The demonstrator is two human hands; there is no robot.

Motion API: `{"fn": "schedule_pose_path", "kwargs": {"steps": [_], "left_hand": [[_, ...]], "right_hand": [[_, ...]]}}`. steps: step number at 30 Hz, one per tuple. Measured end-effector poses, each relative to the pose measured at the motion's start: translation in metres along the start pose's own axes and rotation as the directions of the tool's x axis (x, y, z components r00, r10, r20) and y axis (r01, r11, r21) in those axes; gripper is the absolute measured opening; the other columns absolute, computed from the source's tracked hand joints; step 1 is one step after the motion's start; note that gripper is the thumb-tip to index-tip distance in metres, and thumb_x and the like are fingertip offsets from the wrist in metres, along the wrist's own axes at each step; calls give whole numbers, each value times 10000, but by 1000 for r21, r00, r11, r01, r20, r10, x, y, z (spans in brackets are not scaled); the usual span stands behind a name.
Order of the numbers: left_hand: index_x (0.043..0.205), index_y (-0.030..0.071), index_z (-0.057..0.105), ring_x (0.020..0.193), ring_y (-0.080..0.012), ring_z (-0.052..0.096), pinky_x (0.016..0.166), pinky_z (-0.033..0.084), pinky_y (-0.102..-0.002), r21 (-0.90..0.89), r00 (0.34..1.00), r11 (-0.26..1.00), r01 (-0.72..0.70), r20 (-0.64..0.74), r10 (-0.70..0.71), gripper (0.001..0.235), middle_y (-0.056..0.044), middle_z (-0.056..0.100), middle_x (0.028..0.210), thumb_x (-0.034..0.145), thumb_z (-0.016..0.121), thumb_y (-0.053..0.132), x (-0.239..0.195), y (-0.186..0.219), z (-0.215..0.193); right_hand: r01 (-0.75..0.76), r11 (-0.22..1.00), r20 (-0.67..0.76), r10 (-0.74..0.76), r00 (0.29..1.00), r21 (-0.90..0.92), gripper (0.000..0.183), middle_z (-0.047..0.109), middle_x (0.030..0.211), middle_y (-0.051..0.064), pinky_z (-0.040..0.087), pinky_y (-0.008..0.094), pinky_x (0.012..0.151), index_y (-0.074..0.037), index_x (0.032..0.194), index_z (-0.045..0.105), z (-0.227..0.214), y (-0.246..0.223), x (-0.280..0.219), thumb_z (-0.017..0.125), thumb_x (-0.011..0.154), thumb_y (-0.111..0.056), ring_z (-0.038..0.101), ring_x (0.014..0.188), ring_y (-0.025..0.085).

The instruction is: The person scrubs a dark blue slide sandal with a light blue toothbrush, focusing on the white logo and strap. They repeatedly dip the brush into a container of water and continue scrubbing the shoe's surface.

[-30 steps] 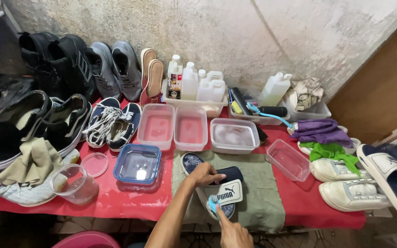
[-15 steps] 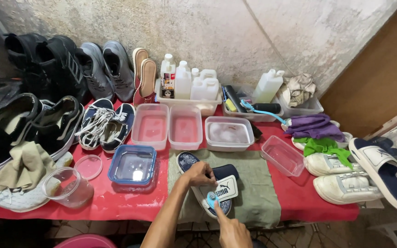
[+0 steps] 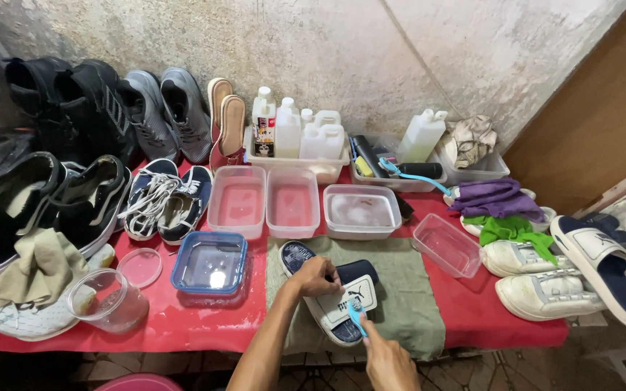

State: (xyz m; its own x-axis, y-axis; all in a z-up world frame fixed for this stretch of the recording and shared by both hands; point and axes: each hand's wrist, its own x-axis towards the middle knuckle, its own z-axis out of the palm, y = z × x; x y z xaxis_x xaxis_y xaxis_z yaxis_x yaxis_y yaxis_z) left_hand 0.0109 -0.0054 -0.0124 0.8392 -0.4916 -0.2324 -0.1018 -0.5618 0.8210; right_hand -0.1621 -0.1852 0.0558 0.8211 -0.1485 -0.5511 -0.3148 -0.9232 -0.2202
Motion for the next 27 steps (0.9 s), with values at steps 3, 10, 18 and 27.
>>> {"fn": "schedule_pose_path", "kwargs": {"steps": [3,10,18,27], "left_hand": [[741,191,783,713,-86,640,676,476,-296,72,998,996,-61,-16,62,125,51,739,721,757,861,287,10,-13,5],[741,172,777,775,-97,655,701,497,-285,9,1000,1000,-5,4,5,76,35,751,785,771,822,226,-3,4,-4],[740,152,765,782,-102,663,744,514,-295,-38,1000,999,21,-17,-22,130,24,748,764,777,874,212,-5,4,-1],[719,142,775,711,-64,647,716,512,-266,-67,997,995,68,-16,-69,131,39,746,710,743,895,191,4,0,3]], "right_hand": [[95,995,199,-96,975,19,592,649,1149,231,458,456,935,-551,1612,170,24,-8,9,348,1065,-412,608,1118,467],[168,985,8,-168,986,35,565,725,965,207,478,503,796,-484,1594,271,27,11,19,412,1061,-361,689,918,435],[158,985,62,-162,985,62,615,663,990,243,454,472,859,-474,1646,151,37,-6,7,362,1073,-397,628,992,474],[342,937,-116,-348,930,-69,419,663,972,304,435,641,736,-325,1459,402,15,-38,26,366,1046,-264,591,930,614]]}}
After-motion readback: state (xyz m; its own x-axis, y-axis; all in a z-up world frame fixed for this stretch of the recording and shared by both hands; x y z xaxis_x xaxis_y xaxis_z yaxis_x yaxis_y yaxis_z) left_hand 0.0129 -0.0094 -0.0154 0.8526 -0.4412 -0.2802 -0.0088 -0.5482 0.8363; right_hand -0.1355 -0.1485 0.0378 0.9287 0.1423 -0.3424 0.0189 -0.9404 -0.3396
